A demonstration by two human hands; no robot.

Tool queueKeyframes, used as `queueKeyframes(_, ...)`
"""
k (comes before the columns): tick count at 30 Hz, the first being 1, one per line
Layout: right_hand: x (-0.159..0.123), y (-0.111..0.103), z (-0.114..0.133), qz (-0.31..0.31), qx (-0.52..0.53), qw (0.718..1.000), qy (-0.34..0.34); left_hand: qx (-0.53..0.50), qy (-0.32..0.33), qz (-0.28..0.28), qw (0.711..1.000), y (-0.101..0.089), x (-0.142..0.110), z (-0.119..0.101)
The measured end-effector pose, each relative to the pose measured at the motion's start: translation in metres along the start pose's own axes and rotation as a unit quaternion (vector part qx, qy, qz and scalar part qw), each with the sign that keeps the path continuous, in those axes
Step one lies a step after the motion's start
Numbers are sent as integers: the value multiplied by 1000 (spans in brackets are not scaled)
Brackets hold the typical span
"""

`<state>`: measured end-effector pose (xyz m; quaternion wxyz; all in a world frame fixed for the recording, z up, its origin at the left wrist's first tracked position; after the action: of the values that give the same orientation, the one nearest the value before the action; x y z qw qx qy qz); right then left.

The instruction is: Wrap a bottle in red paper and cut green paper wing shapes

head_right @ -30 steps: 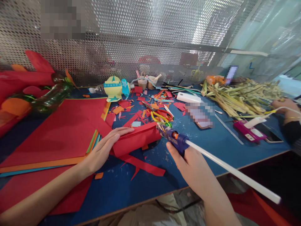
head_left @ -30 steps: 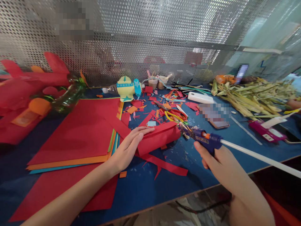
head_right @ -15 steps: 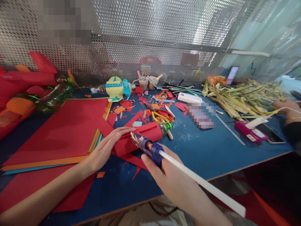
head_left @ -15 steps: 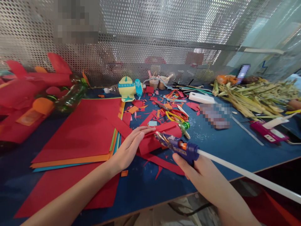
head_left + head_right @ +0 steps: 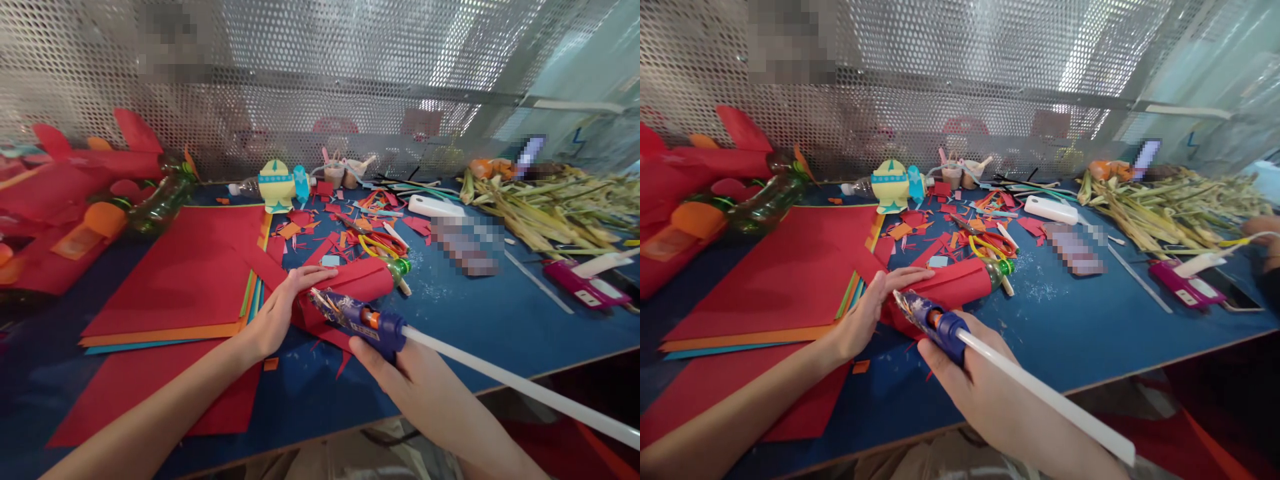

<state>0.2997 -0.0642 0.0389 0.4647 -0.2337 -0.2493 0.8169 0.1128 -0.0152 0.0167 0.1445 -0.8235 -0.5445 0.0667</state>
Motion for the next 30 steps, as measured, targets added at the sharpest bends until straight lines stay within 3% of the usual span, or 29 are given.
queueKeyframes(30,0,-2,3,-4,-36,999,-4,5,-9,8,1000,1,-1,0)
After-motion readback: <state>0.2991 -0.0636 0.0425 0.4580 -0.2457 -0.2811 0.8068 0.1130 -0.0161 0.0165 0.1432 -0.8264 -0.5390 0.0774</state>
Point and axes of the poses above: each hand's wrist, its own x-axis towards the middle knuckle, its own y-axis out of the palm, z = x × y, the point moved 3 cm from there along x, towards the middle knuckle, and after that the axes turned 9 degrees about z, right-handed, at the moved point
